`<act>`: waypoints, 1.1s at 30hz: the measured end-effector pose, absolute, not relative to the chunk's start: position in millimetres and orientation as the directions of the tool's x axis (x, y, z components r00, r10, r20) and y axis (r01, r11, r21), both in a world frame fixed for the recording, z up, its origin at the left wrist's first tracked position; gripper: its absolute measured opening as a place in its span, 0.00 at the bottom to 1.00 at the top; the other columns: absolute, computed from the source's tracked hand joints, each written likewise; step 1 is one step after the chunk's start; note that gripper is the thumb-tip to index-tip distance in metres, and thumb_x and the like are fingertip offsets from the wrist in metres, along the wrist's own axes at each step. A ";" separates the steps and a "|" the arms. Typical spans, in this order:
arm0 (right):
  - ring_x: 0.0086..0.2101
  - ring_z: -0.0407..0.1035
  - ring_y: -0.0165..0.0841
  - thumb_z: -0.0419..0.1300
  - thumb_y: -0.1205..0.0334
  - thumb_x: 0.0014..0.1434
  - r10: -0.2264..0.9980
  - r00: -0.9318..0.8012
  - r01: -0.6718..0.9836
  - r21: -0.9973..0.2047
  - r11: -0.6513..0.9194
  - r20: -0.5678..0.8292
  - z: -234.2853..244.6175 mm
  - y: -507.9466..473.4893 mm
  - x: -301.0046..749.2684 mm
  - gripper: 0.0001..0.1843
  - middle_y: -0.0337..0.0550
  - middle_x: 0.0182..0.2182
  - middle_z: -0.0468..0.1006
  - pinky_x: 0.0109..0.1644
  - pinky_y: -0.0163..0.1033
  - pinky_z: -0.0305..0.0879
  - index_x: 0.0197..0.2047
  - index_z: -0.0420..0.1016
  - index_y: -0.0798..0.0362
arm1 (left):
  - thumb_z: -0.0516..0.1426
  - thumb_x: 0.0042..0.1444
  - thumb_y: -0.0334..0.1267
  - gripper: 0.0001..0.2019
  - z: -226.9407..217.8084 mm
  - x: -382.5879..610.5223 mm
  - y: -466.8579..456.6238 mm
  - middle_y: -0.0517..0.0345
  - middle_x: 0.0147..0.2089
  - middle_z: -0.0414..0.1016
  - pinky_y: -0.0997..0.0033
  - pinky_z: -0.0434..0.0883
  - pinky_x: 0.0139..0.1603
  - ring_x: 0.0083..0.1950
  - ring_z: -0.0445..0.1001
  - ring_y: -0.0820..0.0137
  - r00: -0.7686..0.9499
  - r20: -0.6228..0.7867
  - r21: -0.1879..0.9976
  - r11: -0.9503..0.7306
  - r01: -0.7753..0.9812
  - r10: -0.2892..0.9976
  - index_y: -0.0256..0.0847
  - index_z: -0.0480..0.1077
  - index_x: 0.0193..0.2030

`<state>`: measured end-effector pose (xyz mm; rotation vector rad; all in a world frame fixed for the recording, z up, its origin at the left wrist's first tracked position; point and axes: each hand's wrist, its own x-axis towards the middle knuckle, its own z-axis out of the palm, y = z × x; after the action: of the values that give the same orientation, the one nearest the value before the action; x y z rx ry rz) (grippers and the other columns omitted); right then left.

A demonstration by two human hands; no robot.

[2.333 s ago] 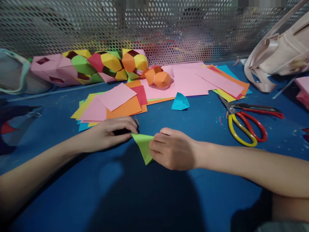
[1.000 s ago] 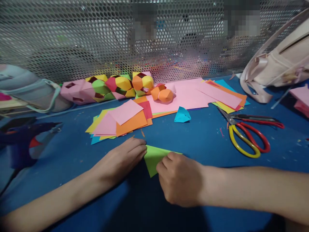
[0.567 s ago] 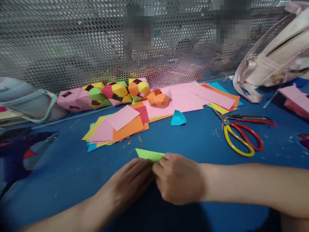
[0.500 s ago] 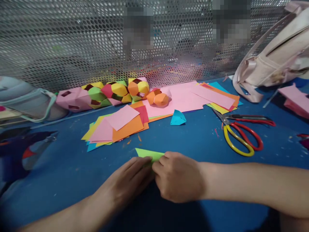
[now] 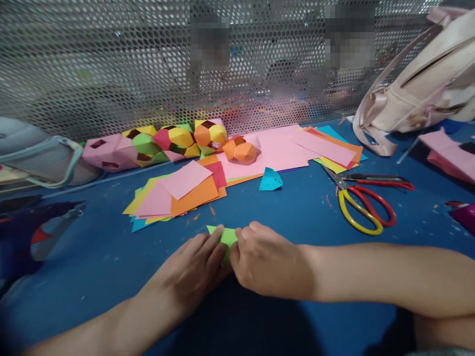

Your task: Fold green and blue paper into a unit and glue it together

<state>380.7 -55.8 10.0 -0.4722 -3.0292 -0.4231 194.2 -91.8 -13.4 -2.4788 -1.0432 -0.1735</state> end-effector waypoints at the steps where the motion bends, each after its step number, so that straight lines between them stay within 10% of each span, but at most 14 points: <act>1: 0.35 0.68 0.41 0.50 0.73 0.56 0.317 -0.946 0.322 0.270 0.907 0.065 12.6 -57.9 383.5 0.11 0.60 0.38 0.76 0.39 0.46 0.59 0.39 0.72 0.64 | 0.50 0.60 0.40 0.12 -13.9 193.4 -91.8 0.36 0.43 0.75 0.60 0.71 0.34 0.35 0.73 0.59 0.683 0.265 -0.343 -0.596 0.726 0.681 0.33 0.69 0.37; 13: 0.24 0.68 0.37 0.57 0.72 0.47 0.389 -0.897 0.327 0.277 0.903 -0.211 30.3 -72.3 412.7 0.07 0.54 0.31 0.79 0.37 0.48 0.59 0.28 0.76 0.57 | 0.52 0.56 0.50 0.19 -0.6 188.7 -88.4 0.33 0.37 0.75 0.62 0.70 0.27 0.32 0.72 0.58 0.652 0.234 -0.383 -0.548 0.743 0.721 0.33 0.71 0.30; 22: 0.22 0.66 0.35 0.55 0.72 0.50 0.427 -0.868 0.346 0.307 0.887 -0.254 45.4 -71.8 413.7 0.06 0.45 0.21 0.73 0.37 0.47 0.58 0.26 0.71 0.54 | 0.51 0.56 0.53 0.20 7.6 181.1 -77.4 0.48 0.27 0.70 0.60 0.69 0.24 0.27 0.70 0.59 0.628 0.150 -0.272 -0.579 0.769 0.764 0.35 0.69 0.29; 29: 0.22 0.64 0.35 0.56 0.71 0.49 0.380 -0.907 0.325 0.274 0.905 -0.180 45.8 -56.3 423.3 0.04 0.42 0.22 0.71 0.32 0.42 0.54 0.29 0.67 0.54 | 0.55 0.47 0.61 0.33 -0.3 171.4 -69.0 0.36 0.51 0.69 0.48 0.68 0.49 0.53 0.67 0.50 0.672 0.298 0.107 -0.723 0.682 0.678 0.33 0.63 0.50; 33: 0.21 0.65 0.34 0.55 0.67 0.55 0.423 -0.896 0.397 0.177 0.900 -0.138 45.3 -46.3 419.3 0.03 0.43 0.22 0.72 0.29 0.40 0.52 0.29 0.67 0.54 | 0.53 0.57 0.40 0.15 -11.5 168.2 -64.3 0.44 0.52 0.71 0.59 0.69 0.51 0.53 0.70 0.60 0.648 0.355 0.235 -0.736 0.635 0.674 0.38 0.64 0.50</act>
<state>419.3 -46.3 45.3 -0.7028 -3.2311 -0.2407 168.2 -64.3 -11.5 -2.9330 -1.1673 -0.6902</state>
